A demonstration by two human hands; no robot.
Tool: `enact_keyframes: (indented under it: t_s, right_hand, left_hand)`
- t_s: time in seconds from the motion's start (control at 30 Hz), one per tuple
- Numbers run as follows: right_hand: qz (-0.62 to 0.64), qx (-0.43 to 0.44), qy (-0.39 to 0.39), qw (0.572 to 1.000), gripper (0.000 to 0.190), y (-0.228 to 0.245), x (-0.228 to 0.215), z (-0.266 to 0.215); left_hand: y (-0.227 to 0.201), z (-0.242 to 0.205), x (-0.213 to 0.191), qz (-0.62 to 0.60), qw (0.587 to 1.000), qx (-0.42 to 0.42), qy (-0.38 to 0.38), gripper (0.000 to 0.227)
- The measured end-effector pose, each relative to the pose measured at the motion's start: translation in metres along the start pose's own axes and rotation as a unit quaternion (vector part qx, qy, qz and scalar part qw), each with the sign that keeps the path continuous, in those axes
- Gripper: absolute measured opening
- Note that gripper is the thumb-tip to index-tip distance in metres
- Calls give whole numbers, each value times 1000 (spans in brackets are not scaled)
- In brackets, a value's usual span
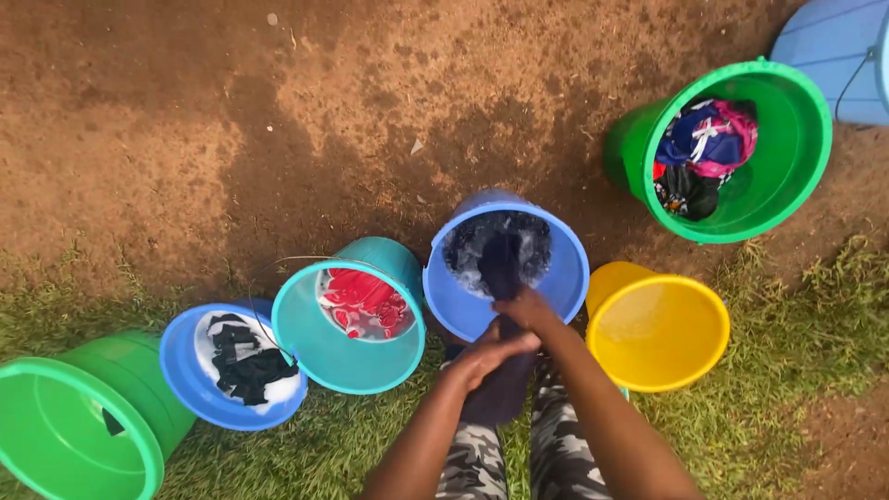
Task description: Hand washing clothes in plastic buckets and hanging them on a clothesline outdoors.
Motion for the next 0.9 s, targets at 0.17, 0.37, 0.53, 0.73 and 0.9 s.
enact_keyframes:
  t_s: [0.17,0.37,0.53,0.73,0.9]
  right_hand:
    - [488,44,-263,831,60,79,-8,-144]
    - [716,204,-160,649,90,-12,76,-159]
    - [889,6,51,454,86,23,0,-43]
    - [851,-154,28,501,58,22,-70,-12]
    - [346,-69,-332,875,13,68,-78,-111]
  left_hand:
    - [15,-9,24,-719,672,46,173,75]
    - [-16,-69,55,-803,568,168,65,37]
    - [-44,-138,44,-809,561,126,123,63]
    - [-27,-151,48,-815,555,88,140,82]
    - [-7,-125,72,-848,516,51,113,79]
Point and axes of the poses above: each hand's wrist, its own z-axis towards the middle knuckle, its own x-axis out of the palm, y = z × x, the point moved 3 cm from there along z, towards the middle knuckle, and after that the axes turned 2 degrees about -z, right-handed, at the moved point
